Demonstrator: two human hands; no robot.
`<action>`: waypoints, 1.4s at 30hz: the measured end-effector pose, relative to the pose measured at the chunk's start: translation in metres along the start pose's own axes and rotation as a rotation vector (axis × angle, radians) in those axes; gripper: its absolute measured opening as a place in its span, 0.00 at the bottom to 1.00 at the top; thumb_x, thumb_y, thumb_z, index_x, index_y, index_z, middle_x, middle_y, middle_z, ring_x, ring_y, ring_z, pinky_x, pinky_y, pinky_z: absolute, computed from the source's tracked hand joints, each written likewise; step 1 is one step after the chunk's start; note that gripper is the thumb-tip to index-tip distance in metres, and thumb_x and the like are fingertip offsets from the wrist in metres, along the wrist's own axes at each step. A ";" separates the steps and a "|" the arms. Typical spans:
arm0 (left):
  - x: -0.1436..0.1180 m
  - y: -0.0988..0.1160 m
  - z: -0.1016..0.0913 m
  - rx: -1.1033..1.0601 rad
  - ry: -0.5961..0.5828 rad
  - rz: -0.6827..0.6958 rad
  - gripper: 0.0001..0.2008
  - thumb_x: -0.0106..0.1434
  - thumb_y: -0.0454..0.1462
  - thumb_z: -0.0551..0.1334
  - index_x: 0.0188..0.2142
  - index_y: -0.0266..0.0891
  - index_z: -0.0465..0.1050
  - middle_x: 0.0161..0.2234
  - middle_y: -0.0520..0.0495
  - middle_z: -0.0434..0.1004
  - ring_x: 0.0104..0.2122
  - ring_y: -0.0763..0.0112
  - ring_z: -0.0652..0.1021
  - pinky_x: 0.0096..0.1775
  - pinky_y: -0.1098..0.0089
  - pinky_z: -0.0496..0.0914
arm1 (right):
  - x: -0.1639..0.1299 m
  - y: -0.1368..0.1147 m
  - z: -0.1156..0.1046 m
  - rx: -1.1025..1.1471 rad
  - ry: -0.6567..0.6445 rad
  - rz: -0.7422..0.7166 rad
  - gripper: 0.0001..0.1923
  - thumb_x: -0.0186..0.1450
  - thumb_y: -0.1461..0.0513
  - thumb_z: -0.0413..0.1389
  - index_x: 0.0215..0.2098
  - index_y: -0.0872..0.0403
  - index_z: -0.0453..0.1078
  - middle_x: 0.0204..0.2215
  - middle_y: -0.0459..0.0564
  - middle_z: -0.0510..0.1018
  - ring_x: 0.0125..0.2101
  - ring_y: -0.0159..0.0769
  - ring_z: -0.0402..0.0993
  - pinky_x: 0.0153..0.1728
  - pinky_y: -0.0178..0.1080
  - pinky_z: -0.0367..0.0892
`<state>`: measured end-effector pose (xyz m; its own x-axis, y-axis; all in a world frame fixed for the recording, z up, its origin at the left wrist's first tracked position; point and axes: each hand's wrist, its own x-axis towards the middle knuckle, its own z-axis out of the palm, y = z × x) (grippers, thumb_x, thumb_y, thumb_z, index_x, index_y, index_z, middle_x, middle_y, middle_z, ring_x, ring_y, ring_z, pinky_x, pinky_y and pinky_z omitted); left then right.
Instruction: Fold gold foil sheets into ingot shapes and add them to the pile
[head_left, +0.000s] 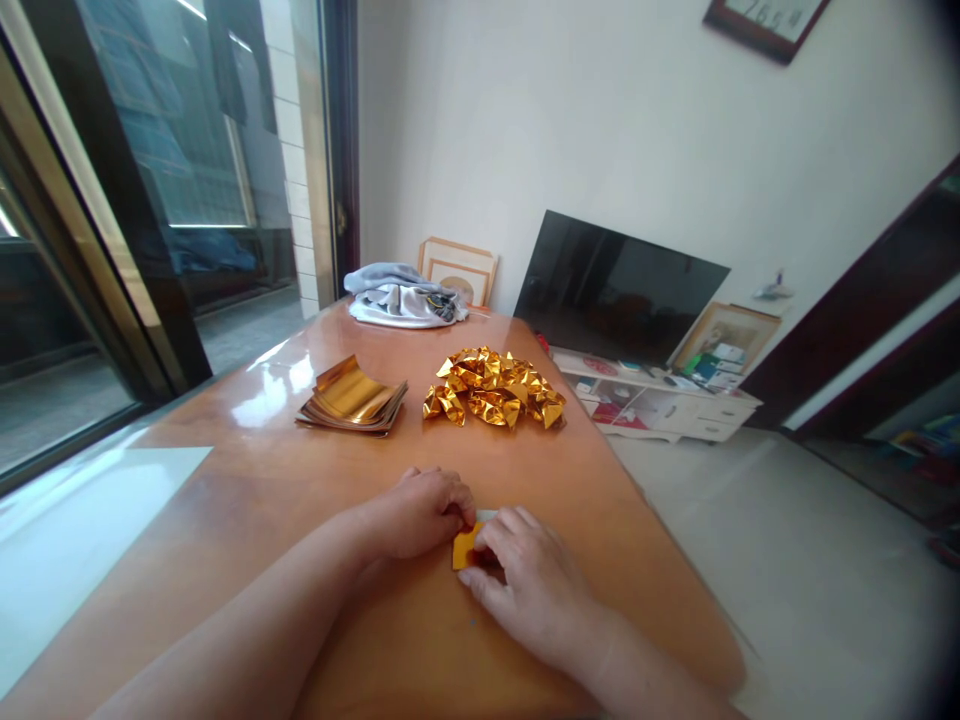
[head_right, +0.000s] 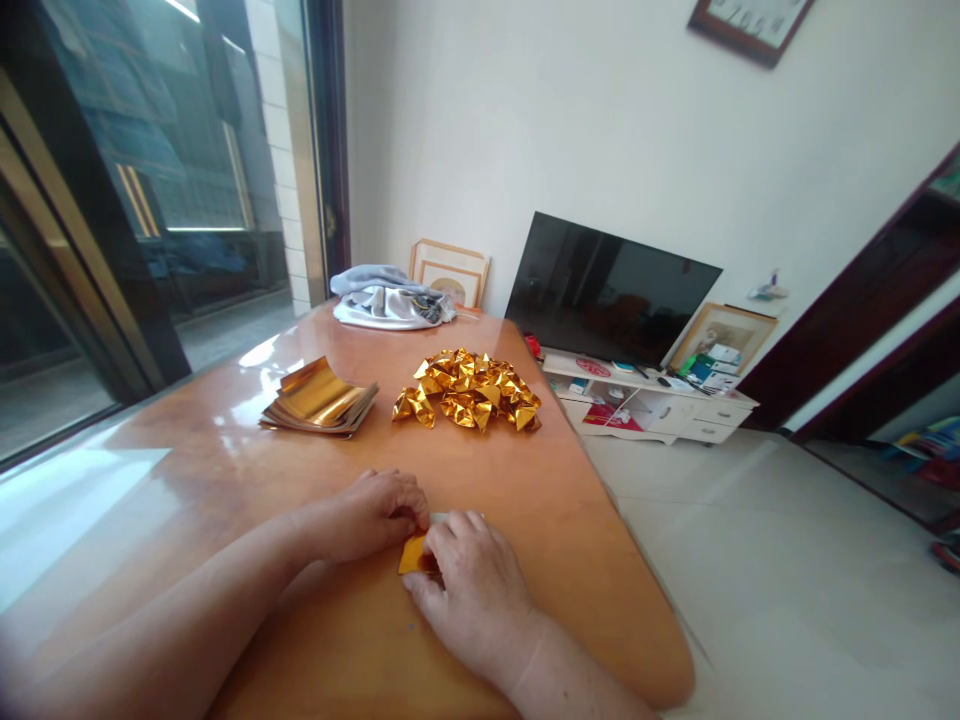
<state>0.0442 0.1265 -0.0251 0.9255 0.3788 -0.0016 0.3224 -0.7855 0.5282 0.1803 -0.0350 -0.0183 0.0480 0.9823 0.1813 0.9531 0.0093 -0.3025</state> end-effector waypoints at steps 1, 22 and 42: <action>0.000 0.000 -0.001 -0.008 -0.010 0.003 0.12 0.60 0.32 0.60 0.38 0.49 0.81 0.41 0.53 0.83 0.45 0.62 0.77 0.49 0.65 0.63 | 0.001 0.000 0.001 -0.018 -0.002 0.003 0.06 0.64 0.59 0.64 0.34 0.49 0.72 0.36 0.46 0.77 0.40 0.39 0.71 0.41 0.39 0.64; -0.009 -0.001 -0.016 -0.070 -0.128 0.030 0.18 0.52 0.34 0.66 0.43 0.50 0.81 0.42 0.51 0.81 0.43 0.61 0.77 0.52 0.61 0.63 | 0.004 0.004 0.003 -0.101 -0.003 -0.047 0.05 0.70 0.61 0.56 0.38 0.49 0.75 0.37 0.48 0.77 0.39 0.39 0.73 0.39 0.39 0.64; -0.010 -0.003 -0.015 -0.092 -0.093 0.052 0.10 0.58 0.37 0.66 0.41 0.48 0.81 0.42 0.51 0.81 0.43 0.62 0.77 0.50 0.63 0.64 | 0.002 0.001 0.005 -0.050 0.005 -0.080 0.02 0.68 0.60 0.60 0.40 0.48 0.74 0.39 0.47 0.79 0.42 0.40 0.72 0.44 0.40 0.64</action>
<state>0.0313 0.1328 -0.0135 0.9561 0.2890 -0.0485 0.2583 -0.7528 0.6055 0.1803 -0.0324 -0.0230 -0.0275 0.9779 0.2073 0.9677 0.0780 -0.2396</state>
